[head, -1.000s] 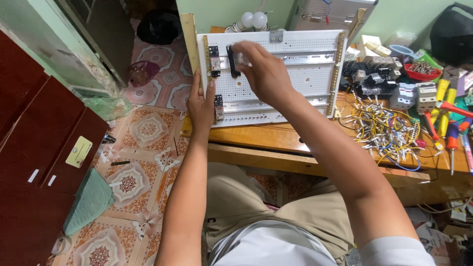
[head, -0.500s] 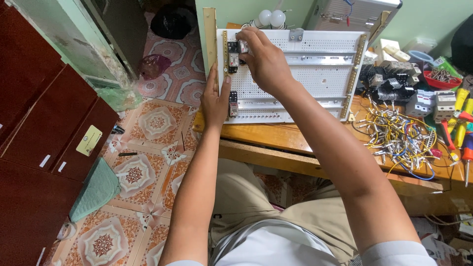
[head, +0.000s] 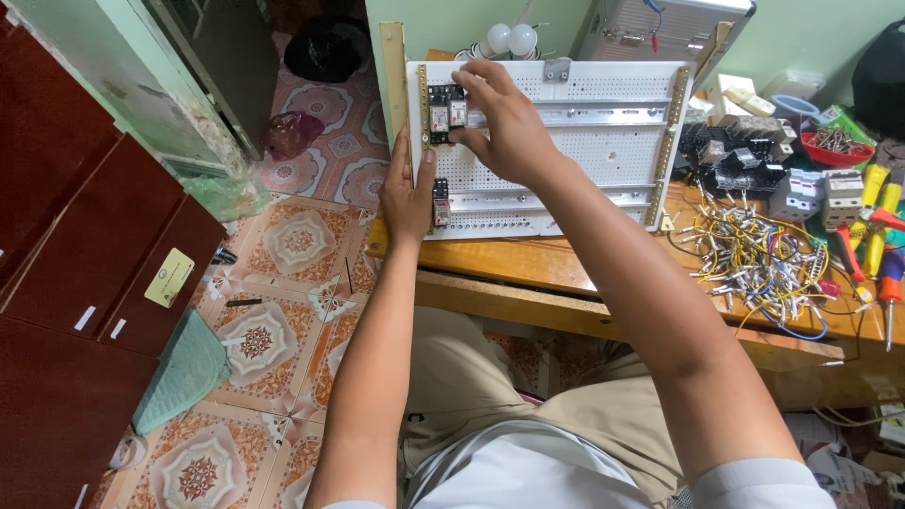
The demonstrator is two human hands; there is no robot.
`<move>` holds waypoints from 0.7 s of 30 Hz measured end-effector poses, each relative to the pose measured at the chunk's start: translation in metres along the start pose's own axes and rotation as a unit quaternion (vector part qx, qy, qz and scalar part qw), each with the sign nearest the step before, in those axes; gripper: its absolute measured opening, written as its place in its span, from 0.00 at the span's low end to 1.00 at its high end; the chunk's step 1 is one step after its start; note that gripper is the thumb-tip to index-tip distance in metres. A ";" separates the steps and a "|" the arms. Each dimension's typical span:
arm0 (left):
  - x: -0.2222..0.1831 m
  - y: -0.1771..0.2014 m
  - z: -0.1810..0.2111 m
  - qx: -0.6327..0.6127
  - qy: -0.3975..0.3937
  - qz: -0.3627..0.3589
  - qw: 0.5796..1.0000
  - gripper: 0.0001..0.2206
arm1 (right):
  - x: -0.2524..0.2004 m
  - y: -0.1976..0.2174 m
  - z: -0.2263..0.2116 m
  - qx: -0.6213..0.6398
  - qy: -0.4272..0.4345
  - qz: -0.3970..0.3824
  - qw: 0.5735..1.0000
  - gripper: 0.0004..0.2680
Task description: Installing multiple relay sockets onto a DIN rail on an electrical panel.
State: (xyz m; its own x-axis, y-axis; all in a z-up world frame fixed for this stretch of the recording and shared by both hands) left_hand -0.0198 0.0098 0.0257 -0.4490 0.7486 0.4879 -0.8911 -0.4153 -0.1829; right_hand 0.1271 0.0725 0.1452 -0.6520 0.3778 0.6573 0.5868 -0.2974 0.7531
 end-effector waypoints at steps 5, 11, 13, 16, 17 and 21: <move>0.000 -0.001 0.005 0.012 0.000 -0.005 1.000 0.29 | 0.009 0.002 0.002 -0.070 -0.008 -0.028 0.997 0.24; 0.000 -0.001 0.005 0.039 0.008 -0.012 0.999 0.29 | 0.015 -0.001 -0.001 -0.115 -0.060 -0.058 0.990 0.23; 0.001 -0.001 0.001 0.041 -0.001 -0.016 0.999 0.28 | 0.015 -0.003 -0.001 -0.129 -0.071 -0.060 0.987 0.22; 0.002 -0.003 -0.005 0.056 -0.003 -0.016 0.998 0.27 | 0.015 -0.005 -0.003 -0.157 -0.076 -0.063 0.983 0.22; 0.001 -0.003 0.001 0.048 -0.001 -0.012 0.999 0.27 | 0.014 -0.007 -0.006 -0.176 -0.088 -0.069 0.978 0.21; 0.000 -0.003 0.008 0.036 0.019 -0.001 0.999 0.27 | 0.013 -0.014 -0.011 -0.230 -0.081 -0.059 0.968 0.23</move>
State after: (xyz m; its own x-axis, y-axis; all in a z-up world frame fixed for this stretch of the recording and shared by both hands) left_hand -0.0164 0.0072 0.0328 -0.4497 0.7679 0.4561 -0.8859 -0.4486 -0.1182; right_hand 0.1055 0.0723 0.1434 -0.5955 0.5553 0.5805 0.2116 -0.5887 0.7802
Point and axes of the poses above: each hand's wrist, its own x-axis towards the middle knuckle, its own y-axis out of the back of the hand, z = x × y, the point moved 3 cm from there along x, towards the middle knuckle, and after that the axes turned 13 degrees about -x, right-handed, at the moved point
